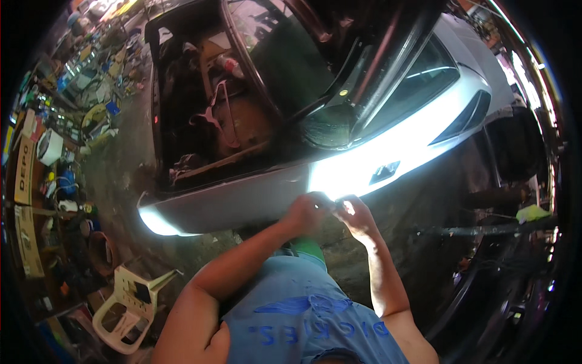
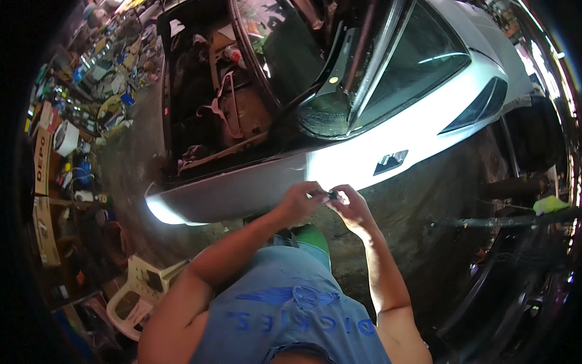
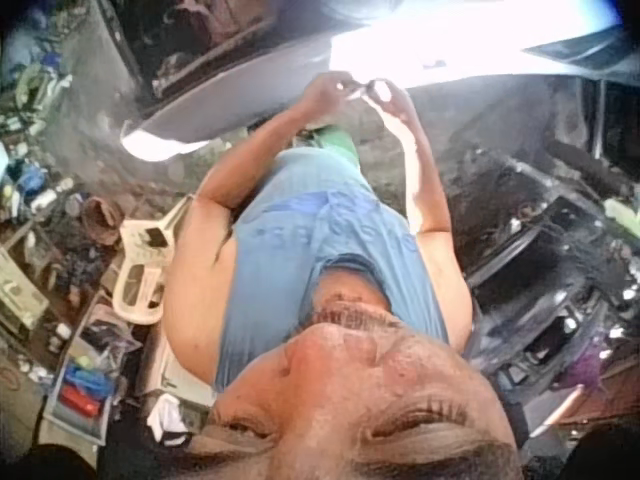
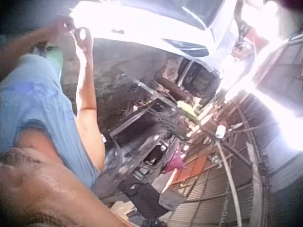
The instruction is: Repairing and cleaning the trim and rubber seals around the car trunk and tail light area.
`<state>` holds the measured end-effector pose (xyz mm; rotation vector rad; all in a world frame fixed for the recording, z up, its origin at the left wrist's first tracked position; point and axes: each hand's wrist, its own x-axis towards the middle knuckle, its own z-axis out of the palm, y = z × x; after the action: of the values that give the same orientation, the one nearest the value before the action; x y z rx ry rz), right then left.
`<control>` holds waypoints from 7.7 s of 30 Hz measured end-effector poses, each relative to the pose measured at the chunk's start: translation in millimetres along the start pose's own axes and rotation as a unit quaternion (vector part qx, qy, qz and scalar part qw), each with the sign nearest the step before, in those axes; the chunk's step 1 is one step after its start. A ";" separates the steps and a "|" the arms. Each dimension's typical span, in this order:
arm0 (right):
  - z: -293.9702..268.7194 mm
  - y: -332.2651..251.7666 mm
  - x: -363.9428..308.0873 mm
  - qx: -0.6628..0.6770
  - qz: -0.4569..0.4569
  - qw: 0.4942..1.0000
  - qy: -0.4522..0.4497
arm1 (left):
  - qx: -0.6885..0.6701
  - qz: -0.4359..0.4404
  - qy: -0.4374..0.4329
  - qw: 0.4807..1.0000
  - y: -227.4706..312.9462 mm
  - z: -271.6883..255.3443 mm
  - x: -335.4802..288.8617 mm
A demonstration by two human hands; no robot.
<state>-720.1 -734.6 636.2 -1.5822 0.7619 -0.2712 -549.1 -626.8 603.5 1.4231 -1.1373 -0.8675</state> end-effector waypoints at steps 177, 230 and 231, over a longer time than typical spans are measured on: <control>75.7 -37.6 226.0 -0.463 -0.476 0.677 -0.315 | 0.460 -0.225 0.542 0.666 -103.7 -196.5 -55.0; 34.2 -34.0 234.6 -0.431 -0.418 0.728 -0.331 | 0.449 -0.225 0.552 0.666 -104.5 -196.8 -54.7; 36.5 -34.0 235.2 -0.460 -0.455 0.690 -0.326 | 0.456 -0.223 0.553 0.661 -104.6 -197.2 -55.0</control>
<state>-511.7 -849.6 601.9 -2.7154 -0.6695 0.0266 -359.6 -519.6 529.6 2.5557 -0.1433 0.5089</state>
